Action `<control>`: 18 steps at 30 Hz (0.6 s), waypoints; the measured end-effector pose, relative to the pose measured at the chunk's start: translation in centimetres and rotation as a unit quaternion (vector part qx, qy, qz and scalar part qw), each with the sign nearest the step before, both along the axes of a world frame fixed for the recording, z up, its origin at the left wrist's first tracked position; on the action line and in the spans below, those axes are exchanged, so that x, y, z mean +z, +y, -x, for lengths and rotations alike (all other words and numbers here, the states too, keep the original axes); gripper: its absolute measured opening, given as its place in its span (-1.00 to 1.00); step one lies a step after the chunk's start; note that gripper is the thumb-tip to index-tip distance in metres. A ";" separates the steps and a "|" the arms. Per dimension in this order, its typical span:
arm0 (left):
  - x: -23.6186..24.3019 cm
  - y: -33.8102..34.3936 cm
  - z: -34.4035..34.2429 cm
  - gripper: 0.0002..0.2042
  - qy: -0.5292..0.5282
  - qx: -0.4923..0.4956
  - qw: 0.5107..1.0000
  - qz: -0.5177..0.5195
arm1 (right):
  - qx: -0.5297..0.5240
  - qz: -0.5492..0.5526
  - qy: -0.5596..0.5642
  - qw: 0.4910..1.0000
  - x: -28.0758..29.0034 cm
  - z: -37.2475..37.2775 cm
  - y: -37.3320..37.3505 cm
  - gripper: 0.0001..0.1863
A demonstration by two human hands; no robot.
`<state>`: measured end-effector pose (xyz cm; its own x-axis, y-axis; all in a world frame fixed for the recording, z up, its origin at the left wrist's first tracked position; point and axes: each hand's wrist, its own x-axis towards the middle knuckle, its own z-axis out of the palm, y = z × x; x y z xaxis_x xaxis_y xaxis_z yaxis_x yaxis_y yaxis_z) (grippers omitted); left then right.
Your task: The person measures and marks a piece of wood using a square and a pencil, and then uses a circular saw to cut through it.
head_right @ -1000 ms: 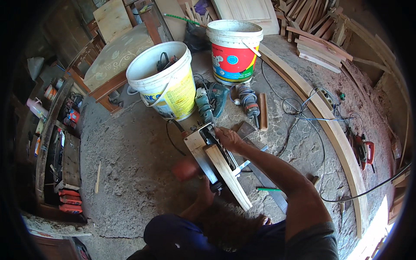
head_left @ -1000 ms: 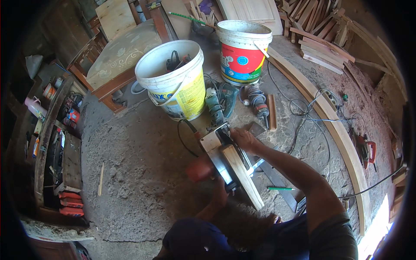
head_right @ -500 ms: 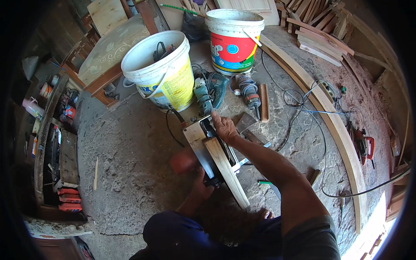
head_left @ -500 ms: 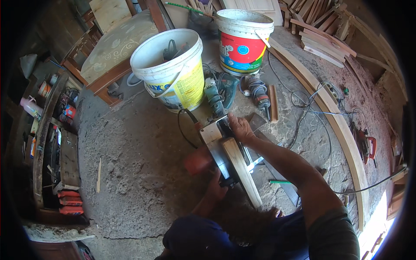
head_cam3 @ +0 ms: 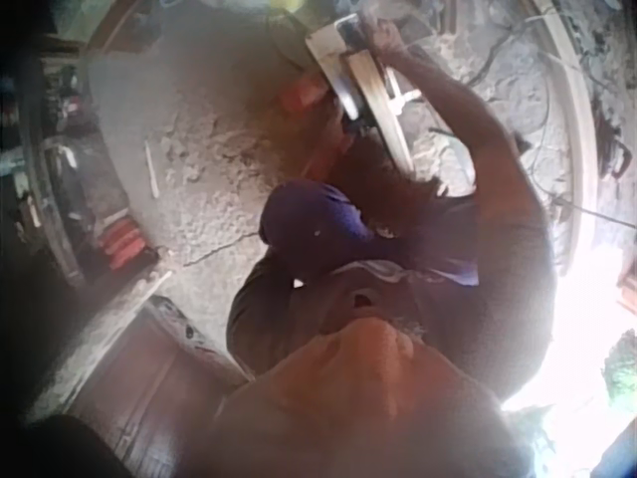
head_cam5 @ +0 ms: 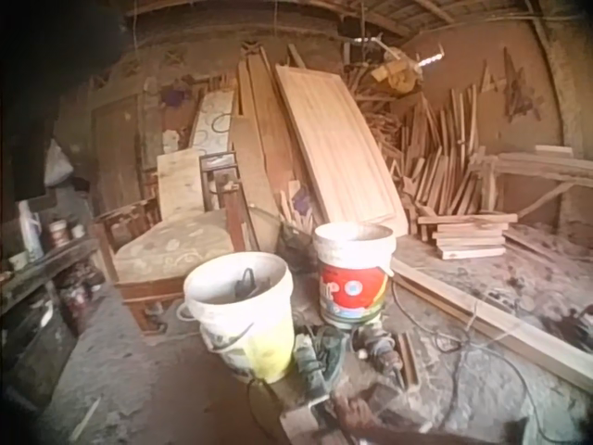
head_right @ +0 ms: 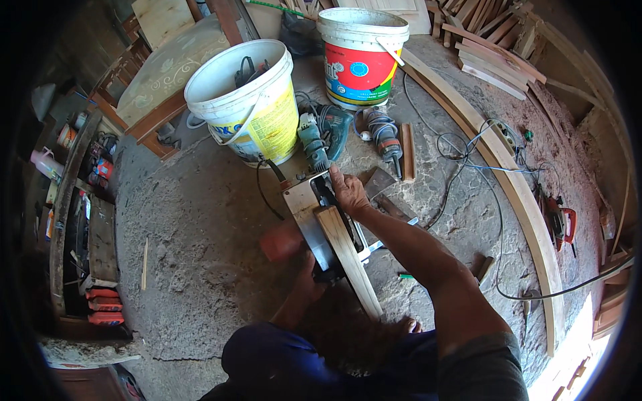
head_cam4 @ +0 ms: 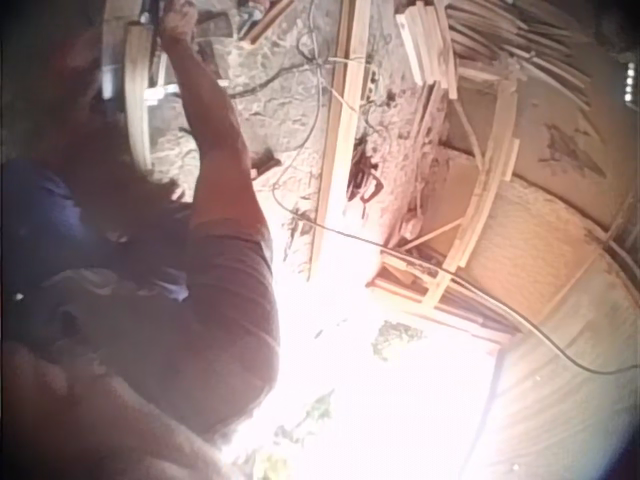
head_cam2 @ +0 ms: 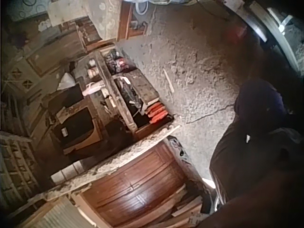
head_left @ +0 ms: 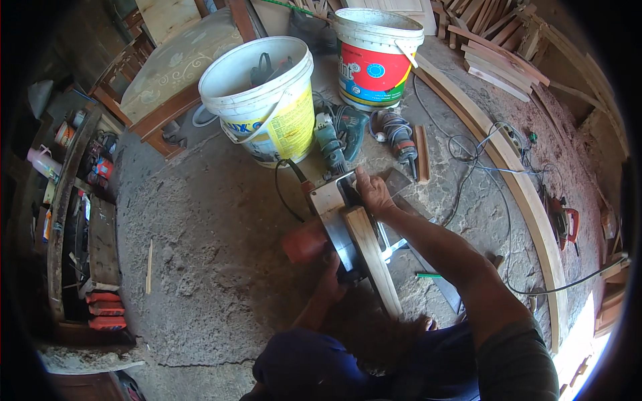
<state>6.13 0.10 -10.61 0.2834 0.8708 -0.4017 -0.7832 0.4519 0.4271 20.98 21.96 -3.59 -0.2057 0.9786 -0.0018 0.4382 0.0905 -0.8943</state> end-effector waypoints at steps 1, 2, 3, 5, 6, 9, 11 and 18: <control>-0.3 0.0 0.0 -0.60 0.030 -0.007 0.999 -0.028 | 0.001 -0.035 -0.011 0.999 -0.3 -0.1 0.0 -0.15; -0.7 0.1 -0.1 -0.60 0.061 -0.015 0.996 -0.056 | 0.003 -0.070 -0.022 0.997 -0.5 -0.2 0.1 -0.15; -1.0 0.2 -0.2 -0.60 0.091 -0.022 0.992 -0.085 | 0.002 -0.069 -0.022 0.997 -0.7 -0.4 0.1 -0.15; -1.5 0.0 0.1 -0.59 0.017 -0.006 0.997 -0.078 | 0.006 -0.029 -0.006 1.000 0.4 0.3 -0.3 -0.15; -1.8 -0.2 0.2 -0.59 -0.019 0.003 0.997 -0.075 | 0.008 0.009 0.008 1.000 1.0 0.7 -0.4 -0.15; 1.0 0.7 -2.9 -0.56 -0.028 0.112 0.993 -0.003 | -0.021 0.013 0.009 1.000 0.9 -0.7 -0.8 -0.16; 1.0 0.5 -2.2 -0.55 -0.019 0.104 0.994 -0.023 | -0.014 0.015 0.010 1.000 1.2 -0.3 -1.1 -0.22; 1.5 1.6 -1.1 -0.54 0.089 0.055 0.994 -0.024 | 0.017 -0.172 -0.112 0.979 -0.7 -1.4 0.1 -0.40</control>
